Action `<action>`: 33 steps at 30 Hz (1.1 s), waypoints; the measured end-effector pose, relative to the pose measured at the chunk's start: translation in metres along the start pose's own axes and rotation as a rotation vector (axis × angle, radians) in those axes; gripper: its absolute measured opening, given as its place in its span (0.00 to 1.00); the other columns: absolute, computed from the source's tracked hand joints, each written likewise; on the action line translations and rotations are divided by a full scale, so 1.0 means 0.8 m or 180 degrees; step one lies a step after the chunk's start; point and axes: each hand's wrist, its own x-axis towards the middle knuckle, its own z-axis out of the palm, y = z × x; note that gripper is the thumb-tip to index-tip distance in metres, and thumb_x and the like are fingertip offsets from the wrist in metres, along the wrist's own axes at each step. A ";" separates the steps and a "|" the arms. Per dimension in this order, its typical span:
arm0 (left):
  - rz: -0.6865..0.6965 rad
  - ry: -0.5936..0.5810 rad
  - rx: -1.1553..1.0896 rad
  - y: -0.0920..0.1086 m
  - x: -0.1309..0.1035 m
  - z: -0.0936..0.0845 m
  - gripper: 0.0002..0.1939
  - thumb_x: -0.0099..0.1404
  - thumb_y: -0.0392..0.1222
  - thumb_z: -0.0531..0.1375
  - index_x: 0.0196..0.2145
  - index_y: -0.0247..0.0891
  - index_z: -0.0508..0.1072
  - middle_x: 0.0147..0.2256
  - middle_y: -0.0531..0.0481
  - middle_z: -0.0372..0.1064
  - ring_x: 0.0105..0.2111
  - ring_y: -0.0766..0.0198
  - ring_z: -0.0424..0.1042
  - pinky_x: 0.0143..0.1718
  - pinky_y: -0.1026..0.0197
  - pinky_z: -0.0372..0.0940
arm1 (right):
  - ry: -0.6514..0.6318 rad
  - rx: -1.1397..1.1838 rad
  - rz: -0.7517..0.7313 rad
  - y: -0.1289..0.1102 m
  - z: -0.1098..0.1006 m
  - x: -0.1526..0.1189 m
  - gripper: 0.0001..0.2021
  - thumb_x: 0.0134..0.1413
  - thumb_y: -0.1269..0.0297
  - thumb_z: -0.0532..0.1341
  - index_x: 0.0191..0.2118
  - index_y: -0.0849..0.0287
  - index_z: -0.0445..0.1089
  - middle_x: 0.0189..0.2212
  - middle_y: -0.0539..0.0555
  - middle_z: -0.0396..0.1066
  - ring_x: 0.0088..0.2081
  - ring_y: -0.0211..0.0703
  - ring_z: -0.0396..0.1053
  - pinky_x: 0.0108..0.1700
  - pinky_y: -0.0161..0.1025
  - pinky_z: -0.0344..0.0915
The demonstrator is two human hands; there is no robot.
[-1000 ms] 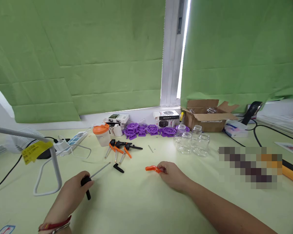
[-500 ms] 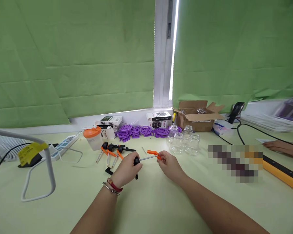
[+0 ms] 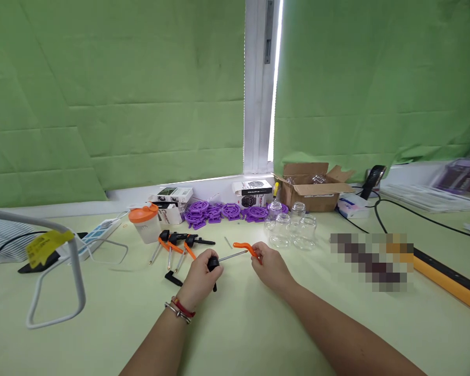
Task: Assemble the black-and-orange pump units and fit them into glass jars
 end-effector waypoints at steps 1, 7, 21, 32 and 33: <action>0.0031 0.0021 0.0027 0.000 0.000 0.001 0.06 0.53 0.41 0.56 0.30 0.40 0.62 0.23 0.58 0.53 0.21 0.69 0.54 0.22 0.67 0.52 | -0.0016 -0.0019 -0.0027 0.000 0.001 0.000 0.09 0.50 0.67 0.53 0.39 0.55 0.63 0.31 0.50 0.70 0.26 0.37 0.64 0.27 0.33 0.56; 0.0010 0.0037 -0.0013 0.001 -0.002 0.005 0.08 0.53 0.42 0.56 0.32 0.40 0.61 0.24 0.58 0.53 0.21 0.70 0.54 0.22 0.67 0.54 | -0.0013 0.0078 -0.0108 0.003 0.009 -0.001 0.08 0.50 0.67 0.54 0.38 0.55 0.62 0.32 0.50 0.71 0.26 0.37 0.65 0.28 0.33 0.56; 0.0131 0.0092 -0.0427 -0.003 -0.007 0.023 0.22 0.52 0.41 0.60 0.44 0.41 0.59 0.37 0.51 0.61 0.34 0.65 0.65 0.33 0.63 0.62 | -0.0609 0.0411 -0.0326 -0.024 0.014 -0.024 0.19 0.47 0.67 0.58 0.47 0.51 0.59 0.31 0.47 0.66 0.21 0.32 0.58 0.27 0.32 0.56; 0.0390 -0.0128 -0.0833 0.000 -0.010 0.021 0.26 0.51 0.37 0.61 0.47 0.43 0.59 0.39 0.51 0.60 0.35 0.66 0.65 0.34 0.64 0.63 | -0.0784 0.0530 -0.0608 -0.029 0.010 -0.031 0.21 0.47 0.70 0.58 0.49 0.47 0.60 0.34 0.46 0.69 0.21 0.32 0.56 0.29 0.33 0.56; 0.0387 -0.0118 -0.0842 0.000 -0.009 0.020 0.26 0.50 0.37 0.61 0.47 0.43 0.59 0.38 0.52 0.60 0.34 0.66 0.65 0.34 0.64 0.63 | -0.0754 0.0454 -0.0646 -0.028 0.009 -0.030 0.22 0.47 0.70 0.58 0.49 0.47 0.60 0.34 0.46 0.69 0.21 0.32 0.57 0.29 0.33 0.57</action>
